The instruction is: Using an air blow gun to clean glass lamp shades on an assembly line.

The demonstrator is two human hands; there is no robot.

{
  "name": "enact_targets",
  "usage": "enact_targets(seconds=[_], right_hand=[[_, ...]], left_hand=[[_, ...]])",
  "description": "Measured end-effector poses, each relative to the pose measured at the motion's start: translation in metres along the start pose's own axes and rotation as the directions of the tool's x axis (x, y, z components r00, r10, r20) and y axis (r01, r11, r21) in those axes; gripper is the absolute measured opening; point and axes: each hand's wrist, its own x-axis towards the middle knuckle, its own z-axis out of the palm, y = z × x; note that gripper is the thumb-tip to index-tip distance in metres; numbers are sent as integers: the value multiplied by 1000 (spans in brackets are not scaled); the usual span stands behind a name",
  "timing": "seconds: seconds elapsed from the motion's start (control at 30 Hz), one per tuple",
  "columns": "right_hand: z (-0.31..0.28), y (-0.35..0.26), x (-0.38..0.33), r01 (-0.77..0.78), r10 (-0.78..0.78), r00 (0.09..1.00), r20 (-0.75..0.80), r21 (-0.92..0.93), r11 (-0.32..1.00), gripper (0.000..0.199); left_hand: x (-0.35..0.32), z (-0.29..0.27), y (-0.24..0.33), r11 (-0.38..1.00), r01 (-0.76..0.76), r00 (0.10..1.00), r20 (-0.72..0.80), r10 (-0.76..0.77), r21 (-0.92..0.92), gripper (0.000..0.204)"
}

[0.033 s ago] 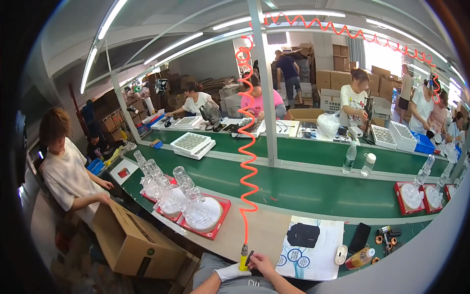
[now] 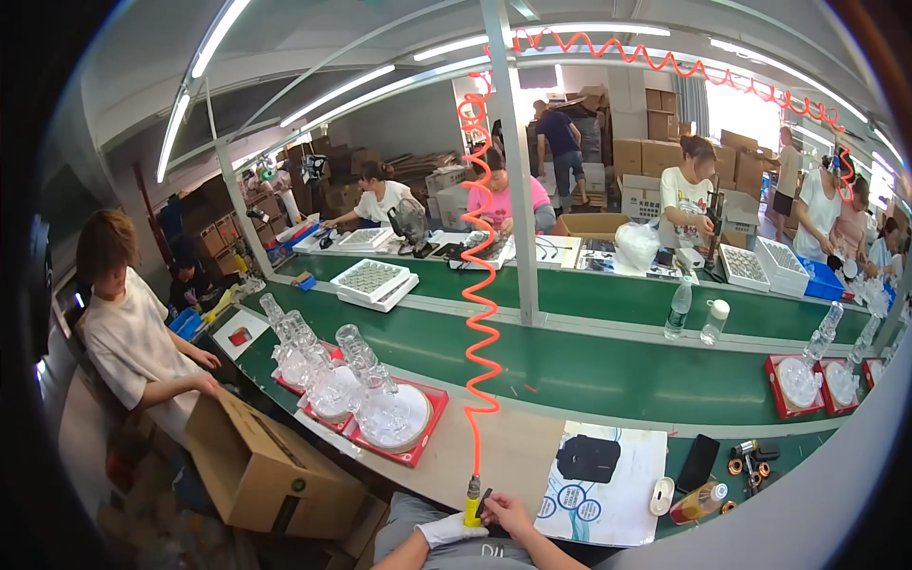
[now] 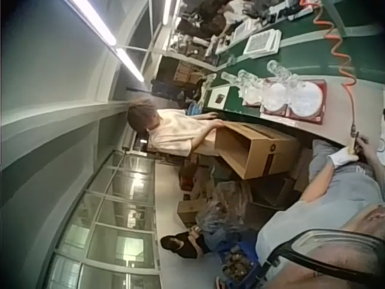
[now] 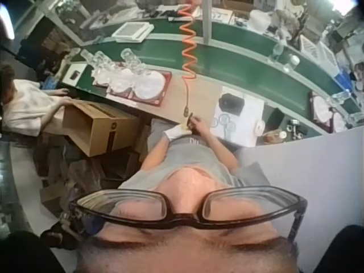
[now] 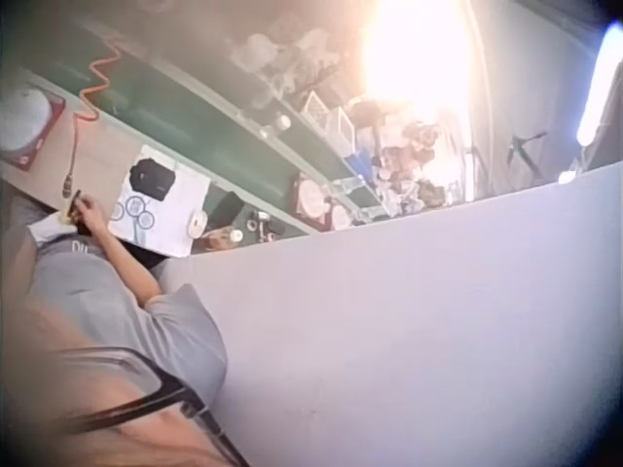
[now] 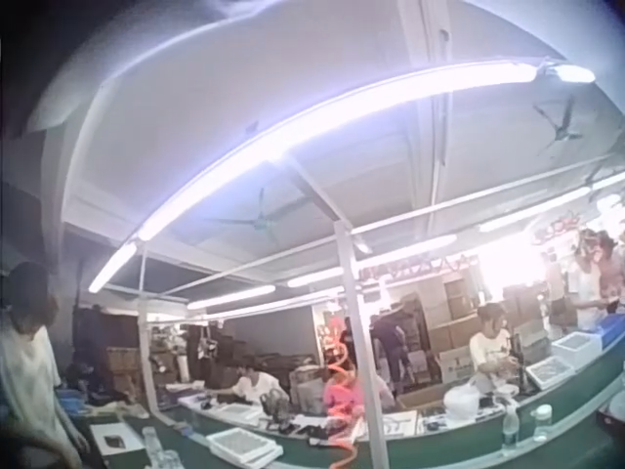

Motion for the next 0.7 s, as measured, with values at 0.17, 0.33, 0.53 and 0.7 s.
enact_targets(seconds=[0.17,0.33,0.53,0.7], right_hand=[[-2,2,-2,-15,15,1000,-17,-4,1000,11],[-2,2,-5,7,-7,1000,-7,-36,999,13],[-6,-4,-14,-19,19,1000,-5,94,995,20],[-8,-13,-13,34,-24,996,-81,117,993,24]], left_hand=[[-6,2,28,997,47,998,32,-49,59,36],[-4,6,24,998,57,998,30,-56,-33,35],[0,9,16,995,94,995,30,-95,29,38],[2,12,27,991,104,994,26,-103,-82,37]])
